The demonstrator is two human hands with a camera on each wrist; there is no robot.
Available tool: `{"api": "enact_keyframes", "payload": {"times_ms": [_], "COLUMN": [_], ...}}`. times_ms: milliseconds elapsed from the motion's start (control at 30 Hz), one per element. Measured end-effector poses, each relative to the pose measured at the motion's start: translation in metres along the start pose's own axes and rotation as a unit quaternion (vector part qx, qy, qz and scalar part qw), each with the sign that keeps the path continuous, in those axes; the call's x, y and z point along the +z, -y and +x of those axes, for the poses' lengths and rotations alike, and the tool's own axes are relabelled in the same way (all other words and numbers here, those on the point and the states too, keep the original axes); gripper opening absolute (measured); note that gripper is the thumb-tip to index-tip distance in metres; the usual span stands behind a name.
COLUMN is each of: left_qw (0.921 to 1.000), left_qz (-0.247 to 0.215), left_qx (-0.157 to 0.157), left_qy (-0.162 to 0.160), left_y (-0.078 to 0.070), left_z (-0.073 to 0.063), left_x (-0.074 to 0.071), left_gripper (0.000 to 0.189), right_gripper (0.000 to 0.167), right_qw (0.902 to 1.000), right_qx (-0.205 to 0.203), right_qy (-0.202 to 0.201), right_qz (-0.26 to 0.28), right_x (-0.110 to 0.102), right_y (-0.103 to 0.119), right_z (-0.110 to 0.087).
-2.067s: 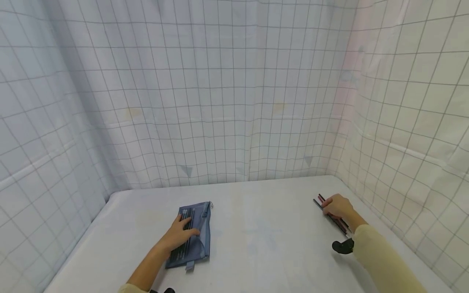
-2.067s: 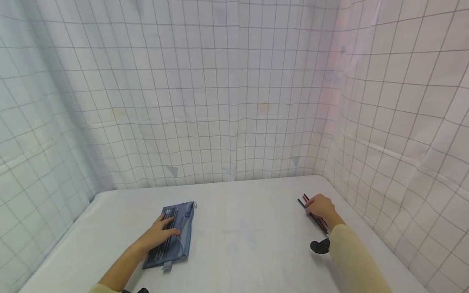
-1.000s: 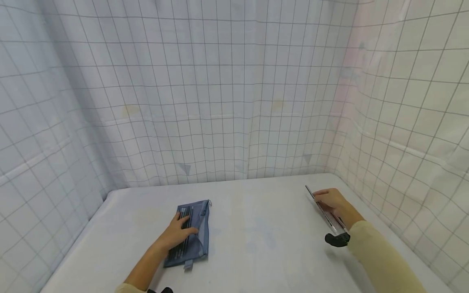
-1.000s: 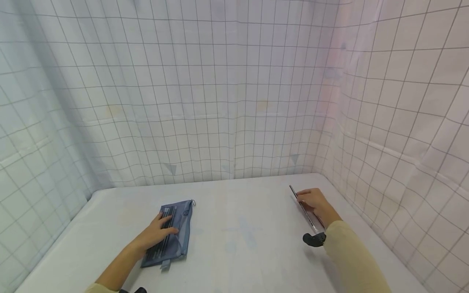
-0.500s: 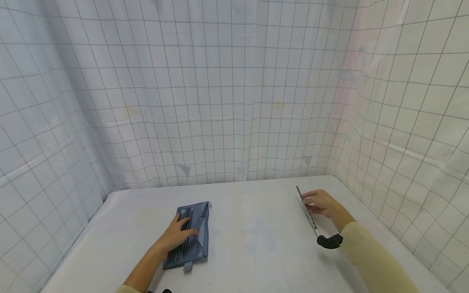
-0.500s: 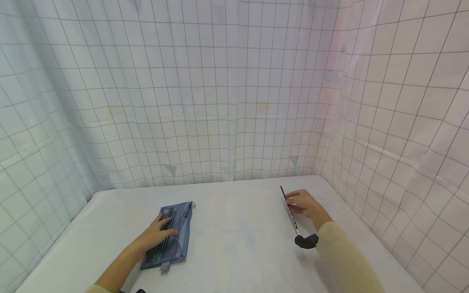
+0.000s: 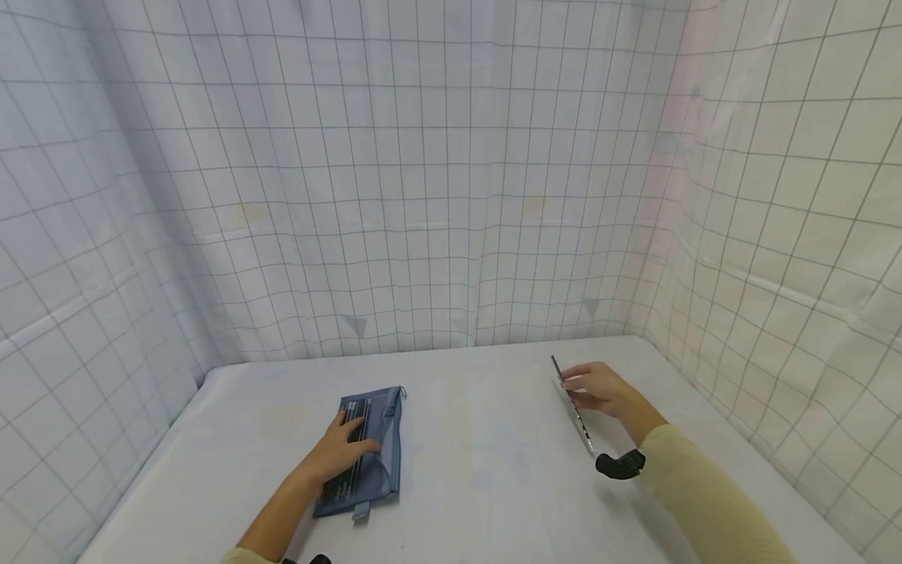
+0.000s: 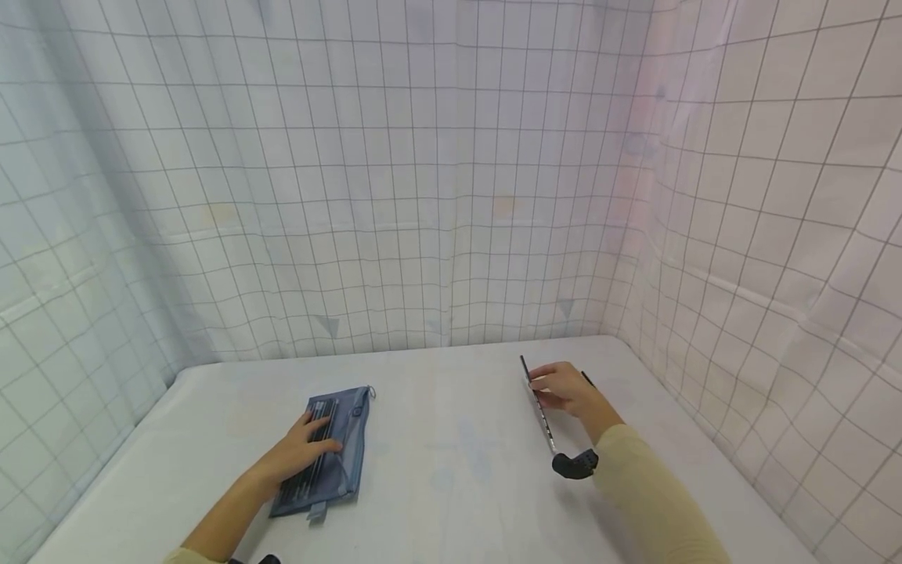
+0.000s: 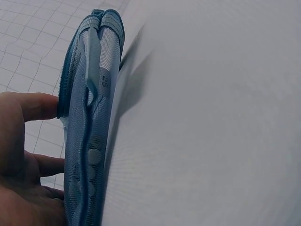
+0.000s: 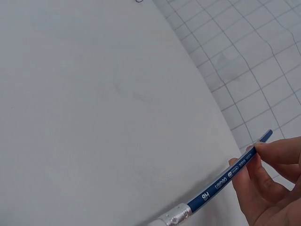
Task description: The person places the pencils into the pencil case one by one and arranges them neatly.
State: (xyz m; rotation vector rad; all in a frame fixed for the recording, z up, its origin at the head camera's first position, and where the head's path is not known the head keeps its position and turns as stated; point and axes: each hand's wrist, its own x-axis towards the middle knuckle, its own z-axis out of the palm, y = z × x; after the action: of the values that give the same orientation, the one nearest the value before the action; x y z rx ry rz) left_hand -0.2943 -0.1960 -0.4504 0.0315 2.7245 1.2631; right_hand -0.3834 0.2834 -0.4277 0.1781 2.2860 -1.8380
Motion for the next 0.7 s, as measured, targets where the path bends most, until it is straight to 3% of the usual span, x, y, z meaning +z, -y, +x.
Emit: {"api": "enact_keyframes", "payload": {"times_ms": [700], "left_qw": [1.0000], "left_qz": [-0.001], "left_qx": [0.010], "left_qy": [-0.001], "left_y": [-0.003], "left_z": [-0.001], "left_x": [-0.001], "left_gripper": [0.085], "right_gripper": [0.038], "right_qw": [0.9996], "right_qx": [-0.013], "right_qy": [0.020], "right_qz": [0.017], "right_x": [0.034], "right_y": [0.007], "right_z": [0.001]}}
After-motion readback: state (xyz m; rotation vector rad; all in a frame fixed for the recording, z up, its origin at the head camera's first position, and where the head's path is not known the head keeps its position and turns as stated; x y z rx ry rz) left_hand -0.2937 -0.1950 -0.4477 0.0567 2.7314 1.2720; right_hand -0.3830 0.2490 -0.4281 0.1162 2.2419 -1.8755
